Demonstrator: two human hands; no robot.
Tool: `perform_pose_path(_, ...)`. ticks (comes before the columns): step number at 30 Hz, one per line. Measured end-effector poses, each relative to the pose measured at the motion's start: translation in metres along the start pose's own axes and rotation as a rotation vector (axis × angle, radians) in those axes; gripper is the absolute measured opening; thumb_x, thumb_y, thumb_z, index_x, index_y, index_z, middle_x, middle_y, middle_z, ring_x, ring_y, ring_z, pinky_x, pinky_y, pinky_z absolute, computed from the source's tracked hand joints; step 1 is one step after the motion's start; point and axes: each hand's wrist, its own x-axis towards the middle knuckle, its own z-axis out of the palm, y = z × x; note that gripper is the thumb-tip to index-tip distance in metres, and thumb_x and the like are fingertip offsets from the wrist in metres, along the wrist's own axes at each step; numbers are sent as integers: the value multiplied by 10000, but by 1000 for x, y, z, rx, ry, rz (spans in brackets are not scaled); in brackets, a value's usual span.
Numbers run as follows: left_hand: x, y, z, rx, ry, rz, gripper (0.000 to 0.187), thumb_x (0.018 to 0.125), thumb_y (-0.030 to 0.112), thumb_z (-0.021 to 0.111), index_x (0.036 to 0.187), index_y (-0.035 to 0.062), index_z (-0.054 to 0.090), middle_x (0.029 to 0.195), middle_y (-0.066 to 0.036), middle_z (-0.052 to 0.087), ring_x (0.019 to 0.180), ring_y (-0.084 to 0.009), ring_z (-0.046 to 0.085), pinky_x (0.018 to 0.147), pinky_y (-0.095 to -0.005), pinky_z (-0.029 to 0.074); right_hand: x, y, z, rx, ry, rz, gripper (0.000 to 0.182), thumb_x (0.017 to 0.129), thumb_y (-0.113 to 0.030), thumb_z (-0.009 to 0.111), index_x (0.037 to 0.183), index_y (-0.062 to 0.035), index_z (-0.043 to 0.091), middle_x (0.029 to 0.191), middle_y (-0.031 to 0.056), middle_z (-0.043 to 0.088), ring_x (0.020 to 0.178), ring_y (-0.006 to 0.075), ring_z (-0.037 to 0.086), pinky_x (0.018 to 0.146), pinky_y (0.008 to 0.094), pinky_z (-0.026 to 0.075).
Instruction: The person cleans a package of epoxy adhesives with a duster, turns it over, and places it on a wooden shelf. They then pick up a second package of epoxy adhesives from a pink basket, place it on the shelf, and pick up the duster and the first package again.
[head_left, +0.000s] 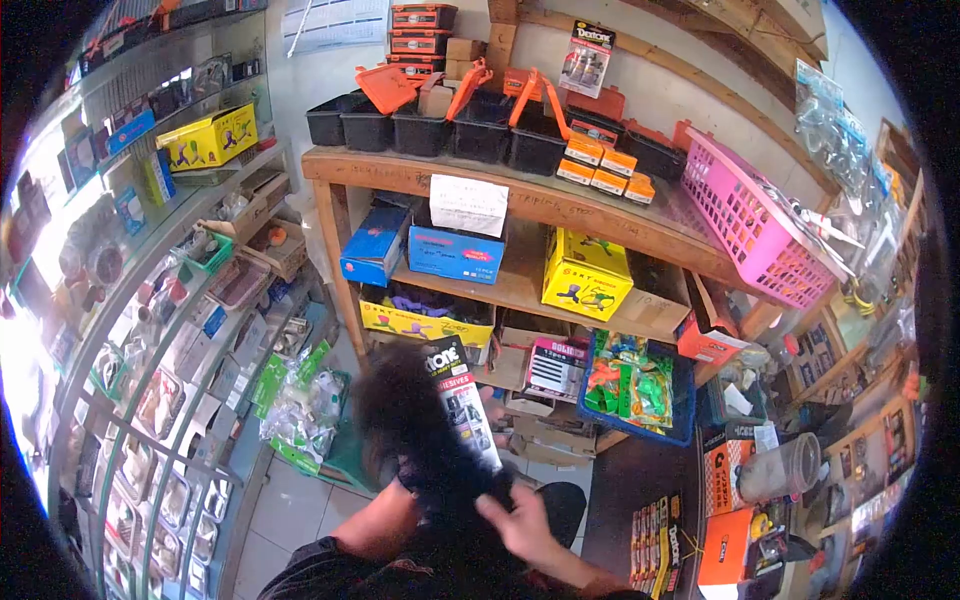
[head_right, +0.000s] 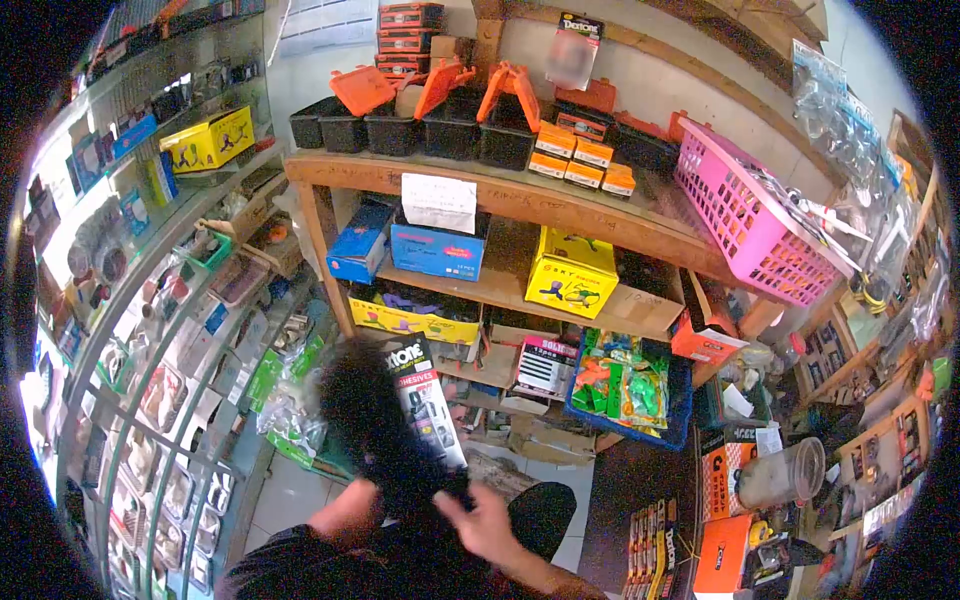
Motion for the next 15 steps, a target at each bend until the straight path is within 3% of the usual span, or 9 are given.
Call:
perform_pose_path(2, -7, -2, -3, -510, 28, 107, 830, 741, 672, 403, 1327, 101, 266, 1257, -156, 420, 1018, -406, 497, 837, -552, 414, 10, -7, -7, 222, 86, 58, 202, 820, -185, 605, 910, -6, 581, 797, 30, 608, 721, 73, 507, 602, 238, 437)
perform_pose_path(4, -8, 2, 3, -479, -79, 107, 835, 735, 678, 405, 1327, 106, 266, 1261, -160, 413, 1029, -408, 489, 839, -554, 412, 10, -6, -7, 439, 168, 108, 205, 820, -185, 603, 915, -6, 579, 794, 37, 608, 734, 77, 511, 606, 239, 438)
perform_pose_path(6, -8, 5, 10, -415, -295, 96, 847, 723, 688, 411, 1328, 114, 267, 1270, -167, 401, 1051, -411, 474, 844, -558, 408, -5, 5, -2, 4, -5, 56, 184, 827, -165, 591, 917, -5, 573, 788, 37, 606, 724, 87, 519, 625, 254, 440)
perform_pose_path(8, -12, 9, 13, -117, -44, 68, 868, 718, 691, 415, 1334, 102, 250, 1300, -160, 365, 1105, -389, 436, 853, -569, 394, -8, 3, 0, -139, -121, 34, 165, 832, -148, 581, 912, -5, 568, 793, 37, 605, 723, 93, 522, 638, 266, 437)
perform_pose_path(10, -7, 5, 11, -351, -300, 131, 884, 719, 701, 399, 1330, 79, 253, 1293, -168, 376, 1132, -360, 426, 870, -540, 397, -3, -9, 0, 256, 70, 162, 165, 835, -150, 578, 914, -6, 568, 778, 29, 599, 691, 87, 511, 607, 255, 427)
perform_pose_path(11, -13, 3, 10, -312, -115, 156, 898, 717, 713, 385, 1323, 63, 261, 1277, -169, 394, 1143, -327, 424, 900, -496, 394, 2, -13, -9, 300, 105, 221, 161, 845, -143, 562, 927, -6, 568, 788, 26, 601, 675, 86, 517, 604, 249, 432)
perform_pose_path(12, -13, 2, 9, -314, -114, 156, 898, 717, 713, 385, 1323, 63, 261, 1277, -169, 394, 1143, -327, 424, 900, -496, 394, 5, -22, -7, 435, 153, 61, 163, 853, -146, 552, 936, -7, 567, 786, 13, 598, 643, 81, 513, 588, 237, 430)
perform_pose_path(14, -11, -1, 9, -360, -101, 159, 869, 735, 701, 374, 1322, 68, 268, 1296, -165, 375, 1152, -321, 415, 946, -468, 359, -5, -7, -5, 219, 91, 199, 175, 846, -156, 566, 941, -9, 568, 810, 14, 600, 689, 86, 515, 622, 245, 432)
perform_pose_path(15, -11, -1, 9, -329, -207, 138, 870, 734, 701, 373, 1322, 69, 270, 1299, -164, 372, 1152, -324, 415, 954, -471, 348, -12, -4, 2, 195, 50, 53, 192, 836, -170, 583, 946, -13, 570, 821, 19, 597, 732, 94, 507, 652, 254, 425)
